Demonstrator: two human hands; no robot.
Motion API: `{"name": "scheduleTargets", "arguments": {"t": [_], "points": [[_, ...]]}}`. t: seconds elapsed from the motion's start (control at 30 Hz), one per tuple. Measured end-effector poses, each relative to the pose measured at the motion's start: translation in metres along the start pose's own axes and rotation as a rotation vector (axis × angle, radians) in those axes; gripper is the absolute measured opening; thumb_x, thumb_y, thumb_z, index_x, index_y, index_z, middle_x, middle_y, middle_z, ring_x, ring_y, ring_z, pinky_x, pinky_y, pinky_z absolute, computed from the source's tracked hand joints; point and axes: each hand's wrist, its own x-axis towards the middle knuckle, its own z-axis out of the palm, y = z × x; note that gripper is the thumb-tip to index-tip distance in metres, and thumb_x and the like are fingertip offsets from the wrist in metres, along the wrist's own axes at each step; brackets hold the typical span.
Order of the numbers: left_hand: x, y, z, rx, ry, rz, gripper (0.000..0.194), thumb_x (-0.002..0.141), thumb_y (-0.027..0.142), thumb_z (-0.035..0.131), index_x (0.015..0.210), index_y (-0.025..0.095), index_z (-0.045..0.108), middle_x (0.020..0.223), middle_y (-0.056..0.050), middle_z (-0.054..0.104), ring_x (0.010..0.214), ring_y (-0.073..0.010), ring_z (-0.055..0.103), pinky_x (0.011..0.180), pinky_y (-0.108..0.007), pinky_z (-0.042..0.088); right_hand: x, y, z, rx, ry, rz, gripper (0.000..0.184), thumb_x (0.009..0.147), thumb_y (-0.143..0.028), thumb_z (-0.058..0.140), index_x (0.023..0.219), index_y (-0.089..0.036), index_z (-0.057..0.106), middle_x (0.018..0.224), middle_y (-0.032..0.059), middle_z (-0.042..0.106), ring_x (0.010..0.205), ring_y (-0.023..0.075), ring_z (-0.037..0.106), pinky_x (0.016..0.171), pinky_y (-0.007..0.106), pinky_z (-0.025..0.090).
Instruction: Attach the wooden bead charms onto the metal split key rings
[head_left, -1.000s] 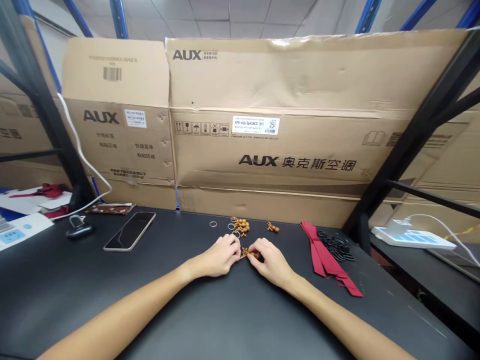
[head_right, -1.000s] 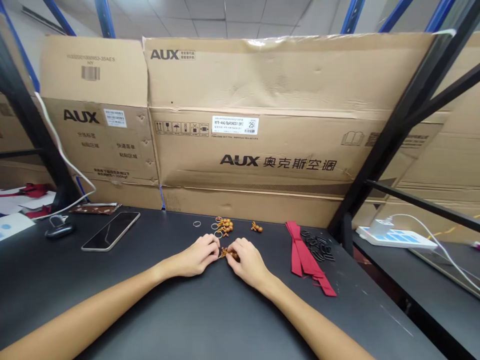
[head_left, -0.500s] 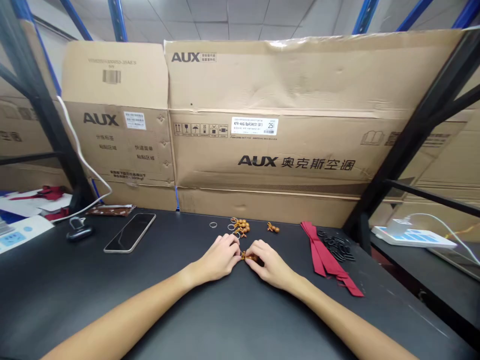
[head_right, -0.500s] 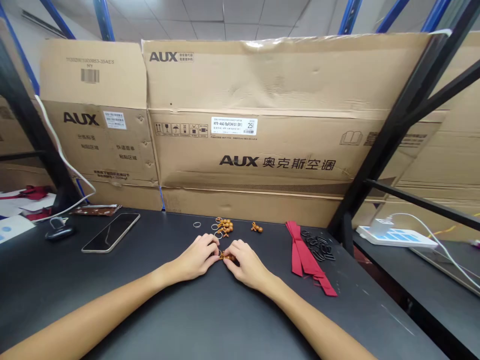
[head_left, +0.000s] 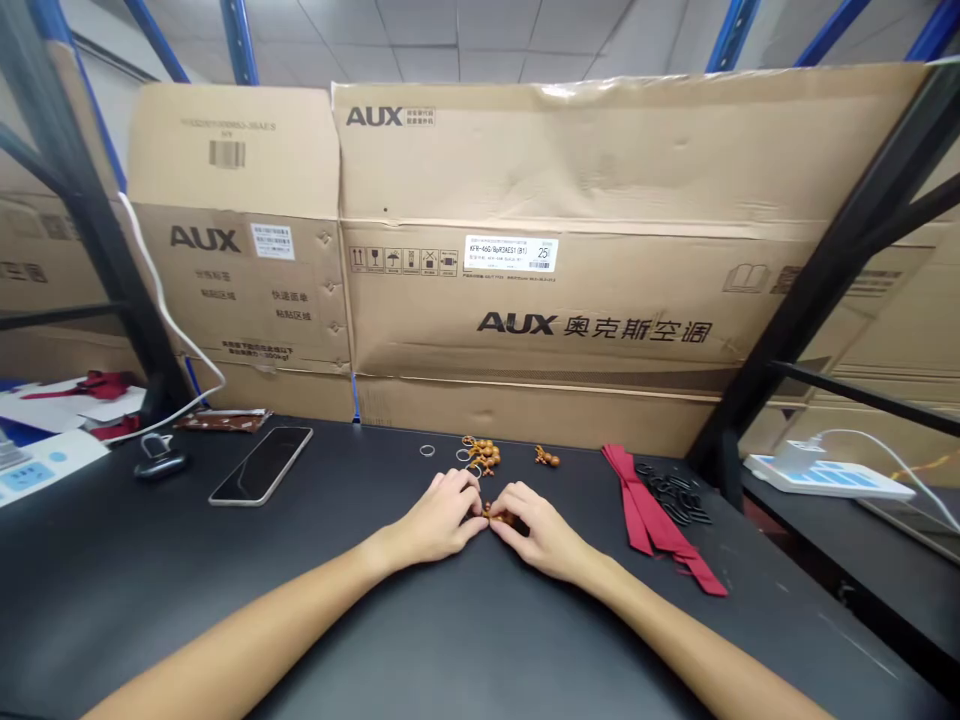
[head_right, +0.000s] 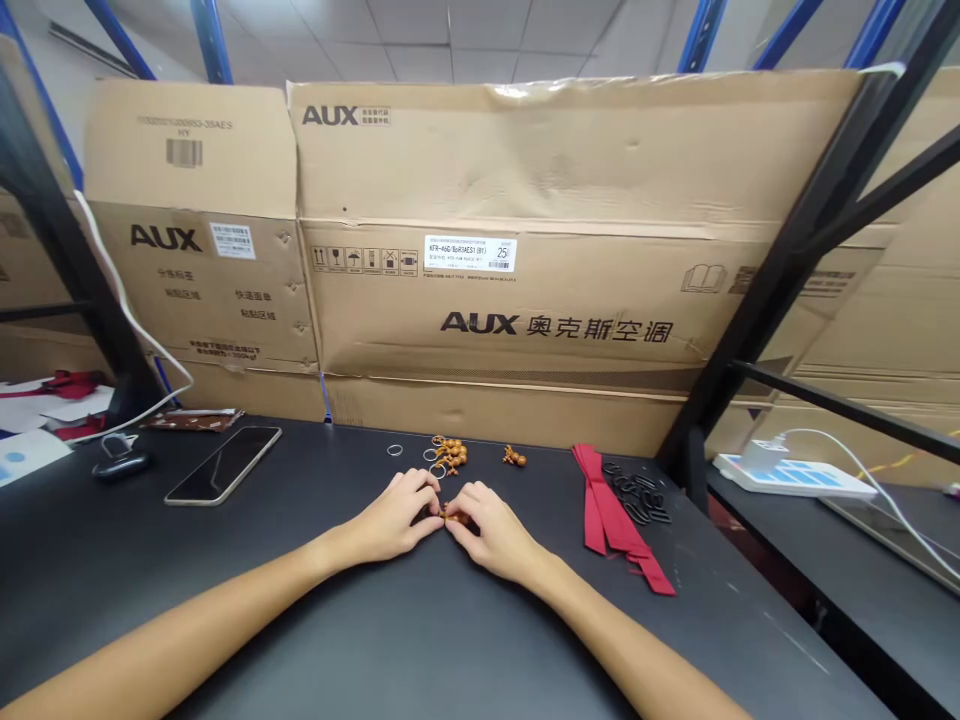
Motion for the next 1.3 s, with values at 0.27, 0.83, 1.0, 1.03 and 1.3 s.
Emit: {"name": "scheduleTargets", "arguments": {"t": [0.27, 0.83, 1.0, 1.03, 1.3], "points": [[0.002, -0.005, 0.000, -0.033, -0.053, 0.008, 0.013, 0.092, 0.023, 0.050, 0.081, 0.019, 0.055, 0.104, -0.004, 0.054, 0.097, -0.0191, 0.049, 0.088, -0.035, 0.038, 0.001, 0.010, 0.005, -0.125, 0.096, 0.155, 0.009, 0.089, -0.023, 0.053, 0.083, -0.021, 0.059, 0.083, 0.0036, 0.059, 0.078, 0.0195, 0.053, 0.072, 0.034, 0.045], [0.000, 0.000, -0.002, -0.004, -0.011, 0.016, 0.009, 0.089, 0.028, 0.056, 0.087, 0.019, 0.056, 0.106, -0.004, 0.054, 0.099, -0.0200, 0.050, 0.088, -0.035, 0.039, 0.001, 0.007, 0.001, -0.072, 0.015, 0.090, 0.014, 0.093, -0.028, 0.048, 0.088, -0.022, 0.060, 0.086, 0.0042, 0.060, 0.082, 0.0199, 0.053, 0.076, 0.034, 0.045], [0.002, -0.003, 0.002, 0.025, -0.003, 0.006, 0.014, 0.091, 0.022, 0.050, 0.079, 0.018, 0.056, 0.106, -0.006, 0.054, 0.100, -0.0206, 0.050, 0.088, -0.037, 0.038, 0.000, 0.004, -0.002, -0.055, -0.024, 0.048, 0.013, 0.093, -0.027, 0.049, 0.090, -0.023, 0.060, 0.087, 0.0036, 0.060, 0.083, 0.0193, 0.054, 0.077, 0.034, 0.045], [0.002, -0.004, 0.002, 0.019, -0.011, 0.008, 0.015, 0.091, 0.021, 0.050, 0.079, 0.018, 0.056, 0.106, -0.005, 0.054, 0.099, -0.0201, 0.050, 0.088, -0.036, 0.038, 0.000, 0.006, -0.001, -0.084, -0.001, 0.085, 0.013, 0.093, -0.027, 0.049, 0.089, -0.022, 0.061, 0.086, 0.0035, 0.060, 0.083, 0.0194, 0.054, 0.077, 0.034, 0.045], [0.000, 0.000, 0.000, 0.010, -0.006, 0.015, 0.012, 0.088, 0.028, 0.058, 0.083, 0.018, 0.056, 0.106, -0.005, 0.054, 0.099, -0.0206, 0.050, 0.088, -0.036, 0.039, 0.001, 0.008, 0.000, -0.043, 0.016, 0.100, 0.014, 0.093, -0.028, 0.050, 0.087, -0.022, 0.061, 0.085, 0.0028, 0.062, 0.082, 0.0188, 0.054, 0.077, 0.033, 0.044]]}}
